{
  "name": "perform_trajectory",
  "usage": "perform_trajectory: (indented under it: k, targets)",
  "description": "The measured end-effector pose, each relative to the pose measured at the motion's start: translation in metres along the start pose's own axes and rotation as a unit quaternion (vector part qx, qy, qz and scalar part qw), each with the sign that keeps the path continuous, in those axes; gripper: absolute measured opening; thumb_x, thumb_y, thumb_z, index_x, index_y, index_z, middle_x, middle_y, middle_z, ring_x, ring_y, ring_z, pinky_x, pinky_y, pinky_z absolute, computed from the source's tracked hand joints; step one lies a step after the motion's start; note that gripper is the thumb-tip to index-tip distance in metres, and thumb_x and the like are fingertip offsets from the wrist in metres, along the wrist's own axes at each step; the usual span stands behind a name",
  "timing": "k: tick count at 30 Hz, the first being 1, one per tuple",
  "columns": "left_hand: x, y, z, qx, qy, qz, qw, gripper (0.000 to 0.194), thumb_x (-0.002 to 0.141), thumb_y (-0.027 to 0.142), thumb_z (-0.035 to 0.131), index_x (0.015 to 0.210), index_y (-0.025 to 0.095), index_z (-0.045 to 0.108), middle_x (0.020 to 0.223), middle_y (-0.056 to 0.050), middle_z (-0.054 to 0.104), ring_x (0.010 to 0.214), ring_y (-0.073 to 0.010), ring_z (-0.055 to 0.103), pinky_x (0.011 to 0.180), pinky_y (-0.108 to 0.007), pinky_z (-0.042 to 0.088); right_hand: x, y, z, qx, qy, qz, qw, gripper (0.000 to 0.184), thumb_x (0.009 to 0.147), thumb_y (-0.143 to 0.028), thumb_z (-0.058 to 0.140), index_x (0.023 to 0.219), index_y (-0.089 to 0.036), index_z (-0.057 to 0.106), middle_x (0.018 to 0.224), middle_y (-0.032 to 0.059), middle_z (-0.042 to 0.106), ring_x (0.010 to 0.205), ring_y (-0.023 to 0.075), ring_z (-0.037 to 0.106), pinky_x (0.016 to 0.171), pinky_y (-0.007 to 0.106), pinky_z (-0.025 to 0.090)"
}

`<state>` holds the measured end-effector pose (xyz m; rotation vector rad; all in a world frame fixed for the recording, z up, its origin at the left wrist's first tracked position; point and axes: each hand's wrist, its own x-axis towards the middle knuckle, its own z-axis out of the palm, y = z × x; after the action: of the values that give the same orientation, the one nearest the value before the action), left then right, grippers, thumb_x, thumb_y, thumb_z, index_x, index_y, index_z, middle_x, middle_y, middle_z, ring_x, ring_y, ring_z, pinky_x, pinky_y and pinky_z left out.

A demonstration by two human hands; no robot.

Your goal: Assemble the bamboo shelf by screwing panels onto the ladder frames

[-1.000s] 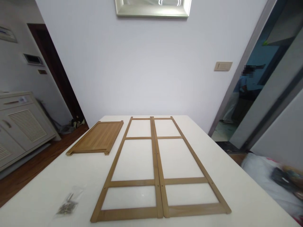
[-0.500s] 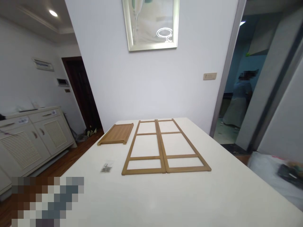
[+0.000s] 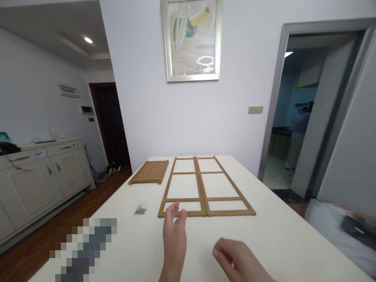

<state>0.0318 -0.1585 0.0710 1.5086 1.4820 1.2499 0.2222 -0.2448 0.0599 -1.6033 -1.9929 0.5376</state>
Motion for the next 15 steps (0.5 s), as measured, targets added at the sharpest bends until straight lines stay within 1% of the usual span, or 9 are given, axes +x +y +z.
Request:
perform_trajectory:
  k: [1,2,3,5,7,9,11,13,15]
  targets:
    - [0.025,-0.001,0.004,0.06,0.025,-0.006,0.998,0.047,0.095,0.042,0.028,0.134,0.018,0.039,0.139,-0.013,0.047,0.124,-0.0213,0.048,0.096,-0.032,0.044,0.02,0.002,-0.003,-0.036,0.023,-0.016,0.999,0.032,0.095,-0.034,0.039,0.085,-0.021,0.066,0.079,0.0042,0.068,0.072,0.0181,0.061,0.068,0.03,0.045]
    - [0.049,-0.004,0.004,0.147,0.017,0.0,0.989,0.045,0.095,0.04,0.028,0.131,0.016,0.042,0.135,-0.014,0.051,0.121,-0.0196,0.052,0.094,-0.029,0.045,0.038,0.006,-0.005,-0.071,0.049,-0.035,0.996,0.029,0.094,-0.03,0.039,0.091,-0.02,0.066,0.085,0.0065,0.069,0.078,0.02,0.062,0.072,0.031,0.046]
    - [0.072,-0.009,0.0,0.179,0.009,0.003,0.984,0.042,0.093,0.037,0.033,0.127,0.015,0.046,0.131,-0.014,0.054,0.119,-0.0198,0.053,0.095,-0.029,0.043,0.054,0.012,-0.006,-0.1,0.076,-0.053,0.991,0.026,0.092,-0.026,0.041,0.1,-0.019,0.064,0.096,0.0092,0.068,0.089,0.0222,0.062,0.078,0.034,0.046]
    - [0.111,-0.026,-0.02,0.231,0.008,-0.001,0.973,0.039,0.089,0.029,0.039,0.123,0.012,0.049,0.128,-0.016,0.056,0.121,-0.0239,0.051,0.1,-0.033,0.039,0.076,0.03,-0.006,-0.156,0.106,-0.065,0.98,0.03,0.089,-0.018,0.042,0.111,-0.018,0.062,0.114,0.0131,0.064,0.105,0.0259,0.057,0.089,0.039,0.043]
    - [0.14,-0.047,-0.047,0.292,0.016,-0.027,0.956,0.042,0.086,0.025,0.04,0.123,0.008,0.05,0.126,-0.023,0.054,0.121,-0.0325,0.05,0.098,-0.043,0.038,0.089,0.051,-0.003,-0.201,0.093,-0.066,0.973,0.036,0.085,-0.016,0.047,0.119,-0.021,0.06,0.129,0.0136,0.056,0.119,0.0303,0.049,0.098,0.046,0.037]
    - [0.159,-0.07,-0.072,0.348,0.021,-0.064,0.935,0.046,0.083,0.025,0.041,0.125,0.007,0.05,0.124,-0.026,0.053,0.119,-0.0397,0.049,0.092,-0.05,0.04,0.096,0.067,0.002,-0.219,0.067,-0.059,0.972,0.04,0.087,-0.023,0.049,0.126,-0.028,0.057,0.138,0.0109,0.05,0.125,0.0327,0.043,0.101,0.051,0.032]
    - [0.17,-0.091,-0.088,0.391,0.018,-0.098,0.915,0.052,0.081,0.03,0.044,0.128,0.009,0.049,0.122,-0.027,0.054,0.116,-0.044,0.05,0.086,-0.054,0.041,0.1,0.077,0.005,-0.217,0.05,-0.057,0.973,0.04,0.091,-0.031,0.046,0.129,-0.033,0.054,0.138,0.0092,0.049,0.125,0.0315,0.043,0.101,0.05,0.032]
    - [0.177,-0.109,-0.096,0.422,0.008,-0.109,0.9,0.056,0.079,0.036,0.046,0.13,0.015,0.049,0.122,-0.024,0.056,0.115,-0.0446,0.05,0.084,-0.055,0.042,0.105,0.081,0.006,-0.21,0.048,-0.053,0.975,0.037,0.094,-0.034,0.041,0.127,-0.035,0.056,0.131,0.0087,0.055,0.119,0.0291,0.048,0.096,0.047,0.036]
    - [0.181,-0.123,-0.097,0.445,-0.004,-0.106,0.889,0.053,0.078,0.041,0.048,0.126,0.019,0.054,0.118,-0.021,0.059,0.114,-0.0438,0.052,0.083,-0.056,0.042,0.112,0.082,0.006,-0.209,0.055,-0.045,0.975,0.035,0.094,-0.034,0.039,0.123,-0.035,0.059,0.119,0.0079,0.061,0.109,0.0273,0.052,0.088,0.043,0.04]
